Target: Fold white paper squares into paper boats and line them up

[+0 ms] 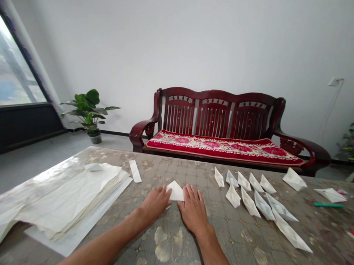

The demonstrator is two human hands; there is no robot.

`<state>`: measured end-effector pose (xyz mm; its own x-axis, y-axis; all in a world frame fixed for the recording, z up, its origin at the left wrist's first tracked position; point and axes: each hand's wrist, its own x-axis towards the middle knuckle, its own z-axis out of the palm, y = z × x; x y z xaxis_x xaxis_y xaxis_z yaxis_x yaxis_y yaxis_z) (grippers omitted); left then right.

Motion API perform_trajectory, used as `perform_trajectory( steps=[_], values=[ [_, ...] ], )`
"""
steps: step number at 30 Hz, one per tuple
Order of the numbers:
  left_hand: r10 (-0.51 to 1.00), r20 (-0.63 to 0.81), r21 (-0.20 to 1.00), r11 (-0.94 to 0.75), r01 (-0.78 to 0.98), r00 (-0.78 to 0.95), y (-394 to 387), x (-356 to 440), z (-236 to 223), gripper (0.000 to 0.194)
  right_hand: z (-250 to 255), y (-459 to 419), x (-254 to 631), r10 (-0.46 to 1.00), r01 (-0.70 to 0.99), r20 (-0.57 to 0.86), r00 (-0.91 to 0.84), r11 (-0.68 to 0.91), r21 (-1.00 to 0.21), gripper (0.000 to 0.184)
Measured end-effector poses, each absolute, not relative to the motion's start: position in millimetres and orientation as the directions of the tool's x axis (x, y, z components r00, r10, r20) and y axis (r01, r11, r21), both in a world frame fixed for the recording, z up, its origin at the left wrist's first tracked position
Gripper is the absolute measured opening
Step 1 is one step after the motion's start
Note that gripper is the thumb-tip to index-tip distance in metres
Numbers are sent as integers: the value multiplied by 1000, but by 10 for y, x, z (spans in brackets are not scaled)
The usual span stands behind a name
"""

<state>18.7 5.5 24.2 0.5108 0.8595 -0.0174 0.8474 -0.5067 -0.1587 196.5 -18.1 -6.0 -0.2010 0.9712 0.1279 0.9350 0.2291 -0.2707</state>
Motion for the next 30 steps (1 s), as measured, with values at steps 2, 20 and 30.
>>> perform_trajectory(
  steps=[2, 20, 30],
  values=[
    [854, -46, -179, -517, 837, 518, 68, 229, 282, 30, -61, -176, 1977, 970, 930, 135, -202, 233, -284, 59],
    [799, -60, -213, -596, 774, 598, 102, 184, 375, 33, -18, -176, 1993, 966, 915, 178, -187, 237, -325, 48],
    [778, -73, -215, -623, 752, 624, 137, 141, 379, 31, -27, -172, 1998, 967, 910, 179, -182, 234, -341, 47]
  ],
)
